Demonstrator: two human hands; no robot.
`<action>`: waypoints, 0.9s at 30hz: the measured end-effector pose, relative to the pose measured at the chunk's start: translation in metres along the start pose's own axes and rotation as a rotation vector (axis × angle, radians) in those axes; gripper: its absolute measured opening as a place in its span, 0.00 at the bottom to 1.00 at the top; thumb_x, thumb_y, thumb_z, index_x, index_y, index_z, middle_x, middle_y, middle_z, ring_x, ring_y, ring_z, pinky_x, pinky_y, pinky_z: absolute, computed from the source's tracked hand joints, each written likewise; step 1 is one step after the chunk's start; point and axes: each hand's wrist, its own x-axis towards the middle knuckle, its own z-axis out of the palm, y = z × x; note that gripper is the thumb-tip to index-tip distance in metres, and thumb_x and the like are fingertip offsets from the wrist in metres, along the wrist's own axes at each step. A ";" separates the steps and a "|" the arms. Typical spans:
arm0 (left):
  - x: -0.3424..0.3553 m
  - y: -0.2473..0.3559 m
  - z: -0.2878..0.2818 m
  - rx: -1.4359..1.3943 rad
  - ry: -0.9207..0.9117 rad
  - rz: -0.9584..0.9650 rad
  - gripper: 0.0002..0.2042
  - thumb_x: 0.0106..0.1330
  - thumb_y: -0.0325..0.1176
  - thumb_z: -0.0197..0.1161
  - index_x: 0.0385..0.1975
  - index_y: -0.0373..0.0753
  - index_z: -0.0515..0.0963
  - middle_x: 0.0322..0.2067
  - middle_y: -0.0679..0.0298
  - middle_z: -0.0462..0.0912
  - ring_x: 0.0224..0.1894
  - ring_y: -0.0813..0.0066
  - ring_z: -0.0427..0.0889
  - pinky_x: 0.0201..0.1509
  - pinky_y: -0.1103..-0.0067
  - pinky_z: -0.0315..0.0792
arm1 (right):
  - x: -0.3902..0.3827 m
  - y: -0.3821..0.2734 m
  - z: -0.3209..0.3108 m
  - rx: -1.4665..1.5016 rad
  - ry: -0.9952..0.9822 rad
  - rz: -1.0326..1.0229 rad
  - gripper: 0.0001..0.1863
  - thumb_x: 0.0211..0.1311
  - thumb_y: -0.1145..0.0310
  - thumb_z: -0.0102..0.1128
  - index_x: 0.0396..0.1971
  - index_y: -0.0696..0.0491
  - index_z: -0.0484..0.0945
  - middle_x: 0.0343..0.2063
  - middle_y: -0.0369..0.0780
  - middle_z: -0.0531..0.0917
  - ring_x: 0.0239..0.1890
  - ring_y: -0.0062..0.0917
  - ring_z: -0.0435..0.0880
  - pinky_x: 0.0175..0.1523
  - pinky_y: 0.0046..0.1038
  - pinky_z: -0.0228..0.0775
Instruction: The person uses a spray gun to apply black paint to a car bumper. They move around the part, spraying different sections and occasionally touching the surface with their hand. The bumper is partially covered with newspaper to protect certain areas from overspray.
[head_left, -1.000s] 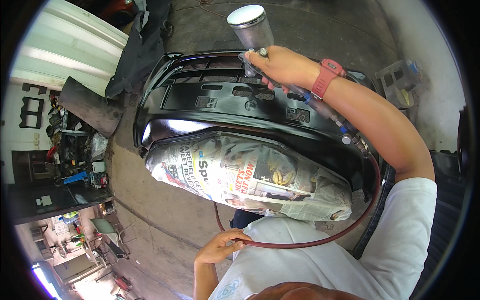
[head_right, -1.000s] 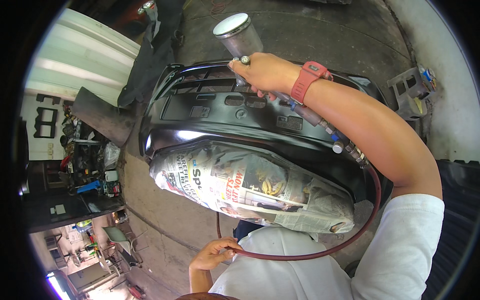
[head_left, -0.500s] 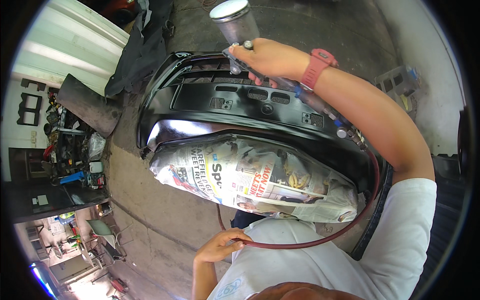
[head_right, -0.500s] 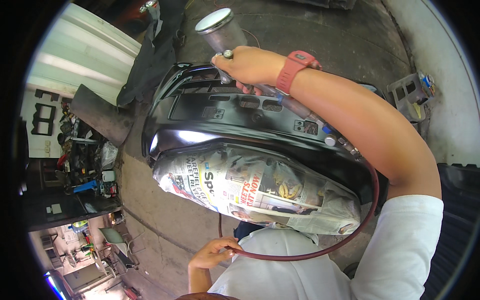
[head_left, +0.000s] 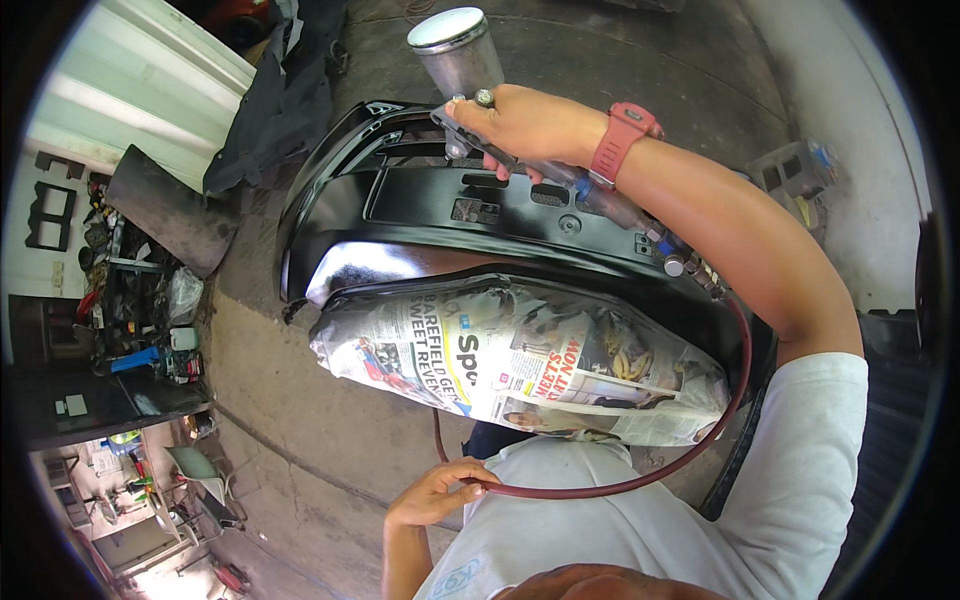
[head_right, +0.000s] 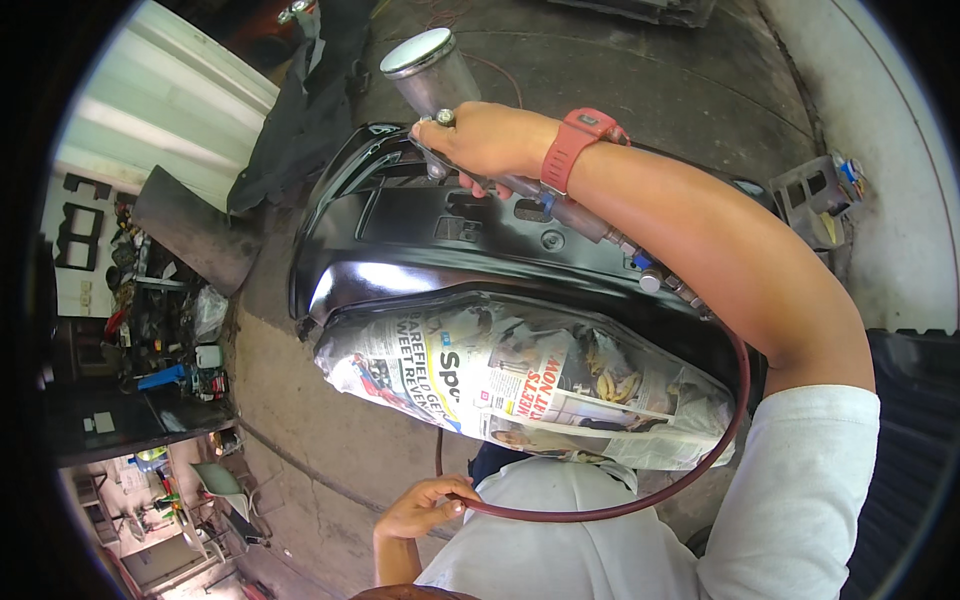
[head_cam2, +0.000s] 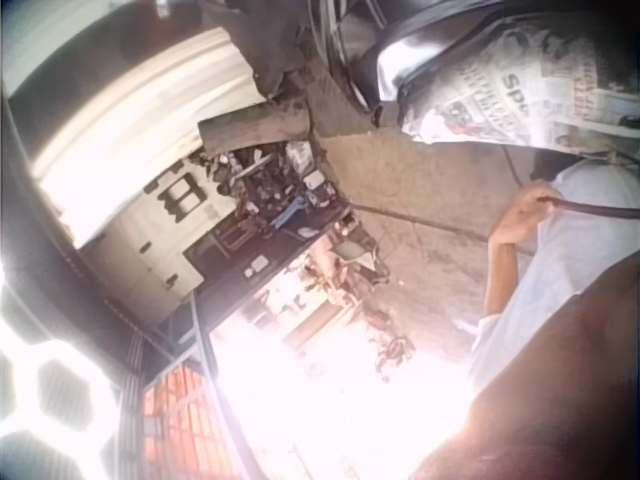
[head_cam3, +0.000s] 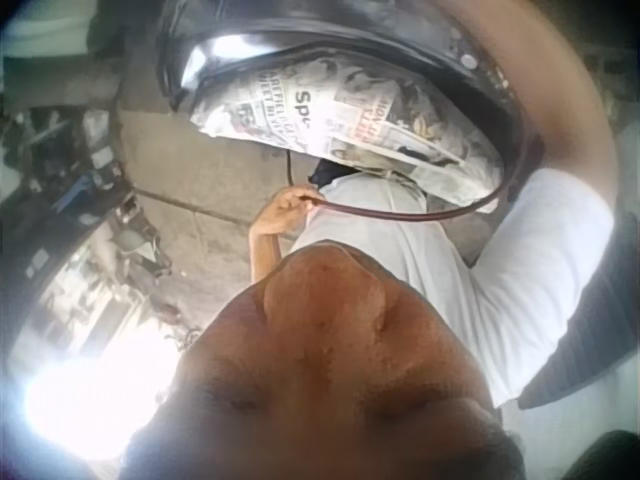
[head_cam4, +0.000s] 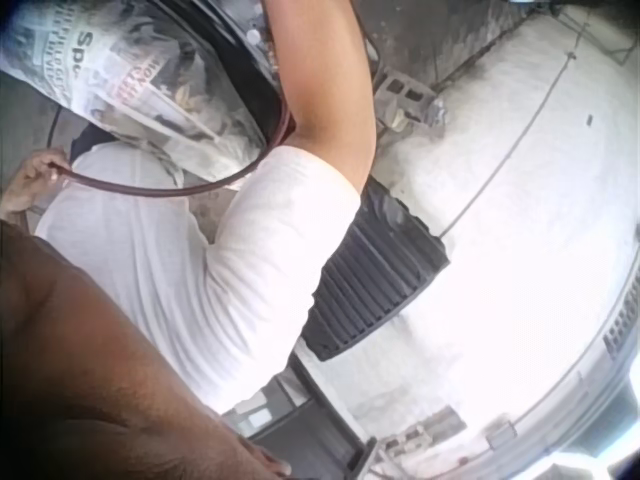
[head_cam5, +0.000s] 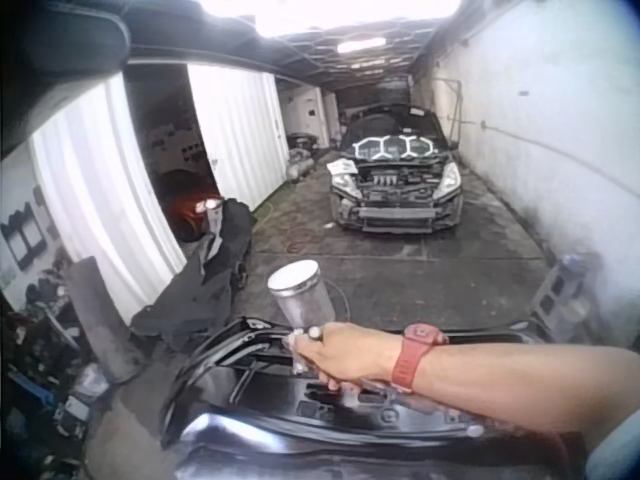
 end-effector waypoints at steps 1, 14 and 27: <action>0.000 -0.001 -0.003 0.005 -0.008 0.003 0.15 0.77 0.40 0.66 0.51 0.33 0.85 0.42 0.63 0.85 0.52 0.69 0.78 0.78 0.63 0.58 | -0.001 -0.004 0.001 -0.006 0.014 0.007 0.40 0.80 0.38 0.45 0.41 0.67 0.83 0.26 0.44 0.86 0.20 0.26 0.85 0.21 0.29 0.78; -0.011 -0.011 -0.029 -0.078 -0.039 0.006 0.12 0.77 0.33 0.65 0.51 0.32 0.85 0.43 0.63 0.82 0.50 0.72 0.76 0.62 0.73 0.66 | 0.023 -0.048 0.015 -0.064 0.043 -0.042 0.40 0.79 0.36 0.47 0.41 0.66 0.82 0.26 0.43 0.83 0.23 0.26 0.87 0.20 0.29 0.80; -0.030 -0.018 -0.068 -0.128 -0.014 0.008 0.13 0.77 0.34 0.67 0.51 0.31 0.85 0.45 0.62 0.82 0.50 0.71 0.76 0.61 0.73 0.67 | 0.102 -0.073 0.065 -0.196 0.013 -0.026 0.38 0.80 0.39 0.45 0.37 0.66 0.81 0.24 0.44 0.83 0.20 0.31 0.84 0.24 0.33 0.81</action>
